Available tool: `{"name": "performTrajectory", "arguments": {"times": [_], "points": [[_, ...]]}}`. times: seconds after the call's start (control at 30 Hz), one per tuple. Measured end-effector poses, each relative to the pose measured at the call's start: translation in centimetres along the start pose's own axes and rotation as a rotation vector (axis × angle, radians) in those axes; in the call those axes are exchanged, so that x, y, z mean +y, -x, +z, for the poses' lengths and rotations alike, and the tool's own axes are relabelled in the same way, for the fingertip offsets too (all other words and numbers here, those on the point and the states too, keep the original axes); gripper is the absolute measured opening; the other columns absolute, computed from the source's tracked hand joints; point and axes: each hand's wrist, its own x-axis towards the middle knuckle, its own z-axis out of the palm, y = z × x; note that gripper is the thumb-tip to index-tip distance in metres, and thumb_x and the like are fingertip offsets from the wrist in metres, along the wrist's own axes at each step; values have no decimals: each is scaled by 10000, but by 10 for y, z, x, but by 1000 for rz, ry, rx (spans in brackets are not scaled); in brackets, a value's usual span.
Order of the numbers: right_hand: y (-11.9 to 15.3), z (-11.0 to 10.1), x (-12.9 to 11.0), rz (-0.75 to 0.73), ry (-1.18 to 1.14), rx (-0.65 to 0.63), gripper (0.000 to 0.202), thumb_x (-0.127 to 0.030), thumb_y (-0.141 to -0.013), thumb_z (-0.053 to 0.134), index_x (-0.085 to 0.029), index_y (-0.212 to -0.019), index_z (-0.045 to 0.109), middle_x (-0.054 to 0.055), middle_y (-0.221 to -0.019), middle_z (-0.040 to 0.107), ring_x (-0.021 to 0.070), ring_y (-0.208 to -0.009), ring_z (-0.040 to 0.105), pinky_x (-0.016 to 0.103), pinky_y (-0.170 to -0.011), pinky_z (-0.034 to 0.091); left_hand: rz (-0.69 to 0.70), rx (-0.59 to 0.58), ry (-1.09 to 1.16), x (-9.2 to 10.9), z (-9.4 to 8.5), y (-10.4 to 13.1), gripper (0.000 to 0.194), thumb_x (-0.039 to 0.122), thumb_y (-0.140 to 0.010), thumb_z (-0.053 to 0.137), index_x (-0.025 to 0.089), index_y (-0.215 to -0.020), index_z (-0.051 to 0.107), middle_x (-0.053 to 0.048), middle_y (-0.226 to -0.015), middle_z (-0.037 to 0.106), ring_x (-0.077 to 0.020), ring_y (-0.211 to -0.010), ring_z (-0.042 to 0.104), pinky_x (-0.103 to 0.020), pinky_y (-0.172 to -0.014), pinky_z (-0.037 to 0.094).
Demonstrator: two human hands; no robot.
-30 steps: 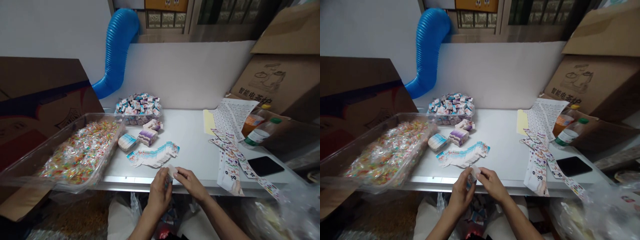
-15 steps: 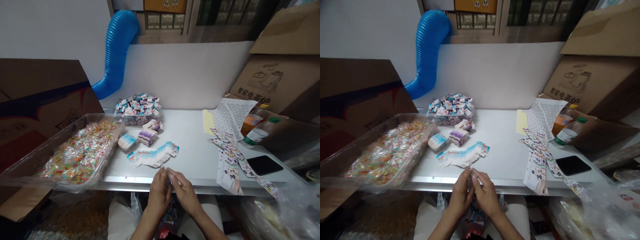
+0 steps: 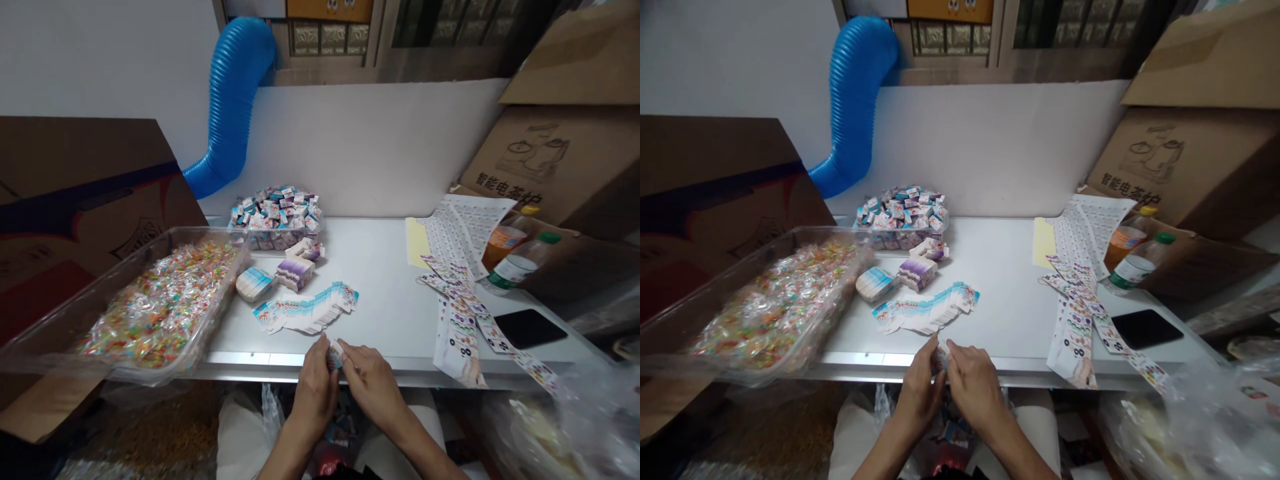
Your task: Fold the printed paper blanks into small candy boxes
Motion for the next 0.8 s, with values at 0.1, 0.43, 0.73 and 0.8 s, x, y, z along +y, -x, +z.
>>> {"name": "performTrajectory", "arguments": {"times": [0.1, 0.43, 0.73, 0.8], "points": [[5, 1, -4, -180, 238, 48, 417, -108, -852, 385, -78, -1239, 536, 150, -1104, 652, 271, -907, 590, 460, -821, 456, 8, -9, -30, -3, 1, 0, 535, 85, -842, 398, 110, -1357, 255, -211, -1306, 461, -262, -1229, 457, -453, -931, 488], [7, 7, -5, -281, 347, 108, 414, -88, -868, 381, -60, -1270, 476, 162, -1085, 649, 254, -878, 576, 421, -797, 438, 69, 21, -141, -2, -4, -2, 560, 48, -840, 383, 102, -1377, 236, -227, -1320, 453, -275, -1214, 470, -451, -913, 499], [8, 14, -4, -268, 310, 104, 423, -100, -868, 381, -38, -1276, 475, 179, -1092, 639, 267, -904, 568, 433, -812, 441, 116, -25, -195, -4, -2, -3, 573, 32, -833, 380, 78, -1382, 224, -243, -1310, 459, -283, -1185, 491, -448, -898, 505], [5, 13, 1, -279, 253, 51, 398, -130, -881, 386, -69, -1254, 511, 156, -1032, 665, 254, -871, 582, 413, -790, 455, 98, -53, -204, -4, -5, 0, 558, 39, -834, 368, 77, -1376, 239, -245, -1302, 466, -282, -1184, 494, -443, -891, 508]]}}
